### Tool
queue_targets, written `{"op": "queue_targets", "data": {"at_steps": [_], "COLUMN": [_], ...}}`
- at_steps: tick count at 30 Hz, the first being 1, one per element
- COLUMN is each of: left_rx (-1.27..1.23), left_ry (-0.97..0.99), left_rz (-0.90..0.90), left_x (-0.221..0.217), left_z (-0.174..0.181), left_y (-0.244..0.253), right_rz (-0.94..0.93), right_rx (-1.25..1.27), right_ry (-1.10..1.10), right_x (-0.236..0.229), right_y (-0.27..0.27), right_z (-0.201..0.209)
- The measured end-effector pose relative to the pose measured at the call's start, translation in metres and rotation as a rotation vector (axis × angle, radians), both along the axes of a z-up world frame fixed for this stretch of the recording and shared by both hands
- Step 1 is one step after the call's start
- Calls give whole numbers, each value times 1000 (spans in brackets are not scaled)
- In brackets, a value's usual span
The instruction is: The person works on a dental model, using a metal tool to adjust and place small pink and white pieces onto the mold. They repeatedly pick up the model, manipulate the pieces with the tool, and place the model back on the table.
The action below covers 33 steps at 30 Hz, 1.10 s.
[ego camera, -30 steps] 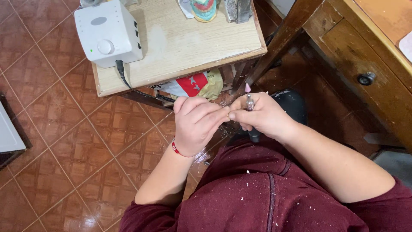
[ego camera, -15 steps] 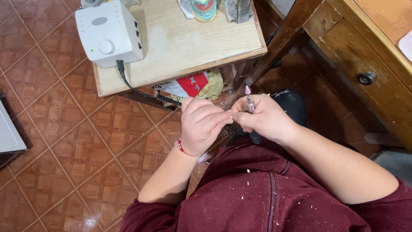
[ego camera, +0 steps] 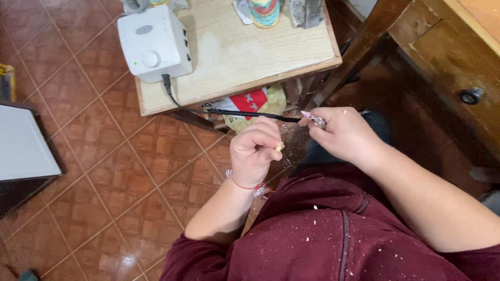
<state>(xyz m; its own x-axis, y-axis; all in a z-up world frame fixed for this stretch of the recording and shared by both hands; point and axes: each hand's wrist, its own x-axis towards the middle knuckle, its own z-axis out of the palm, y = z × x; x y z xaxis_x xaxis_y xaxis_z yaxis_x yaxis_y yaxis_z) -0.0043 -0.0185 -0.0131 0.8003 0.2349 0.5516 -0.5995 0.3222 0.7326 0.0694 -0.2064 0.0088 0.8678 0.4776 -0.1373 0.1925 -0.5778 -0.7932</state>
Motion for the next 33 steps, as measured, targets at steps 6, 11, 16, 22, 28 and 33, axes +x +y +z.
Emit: {"op": "queue_targets", "data": {"at_steps": [6, 11, 16, 22, 28, 33], "left_rx": [70, 742, 1718, 2310, 2272, 468], "left_ry": [17, 22, -20, 45, -6, 482], "left_rz": [55, 383, 723, 471, 403, -447], "left_x": [1, 38, 107, 126, 97, 22], "left_z": [-2, 18, -18, -23, 4, 15], "left_y": [9, 85, 191, 220, 165, 19], "right_rz": [75, 124, 88, -77, -201, -288], "right_rx": [-471, -546, -441, 4, 336, 885], "right_ry": [-31, 240, 426, 356, 277, 182], "right_x": [8, 16, 14, 25, 33, 26], "right_y": [-4, -9, 4, 16, 31, 50], "right_z": [8, -13, 2, -1, -4, 3]}}
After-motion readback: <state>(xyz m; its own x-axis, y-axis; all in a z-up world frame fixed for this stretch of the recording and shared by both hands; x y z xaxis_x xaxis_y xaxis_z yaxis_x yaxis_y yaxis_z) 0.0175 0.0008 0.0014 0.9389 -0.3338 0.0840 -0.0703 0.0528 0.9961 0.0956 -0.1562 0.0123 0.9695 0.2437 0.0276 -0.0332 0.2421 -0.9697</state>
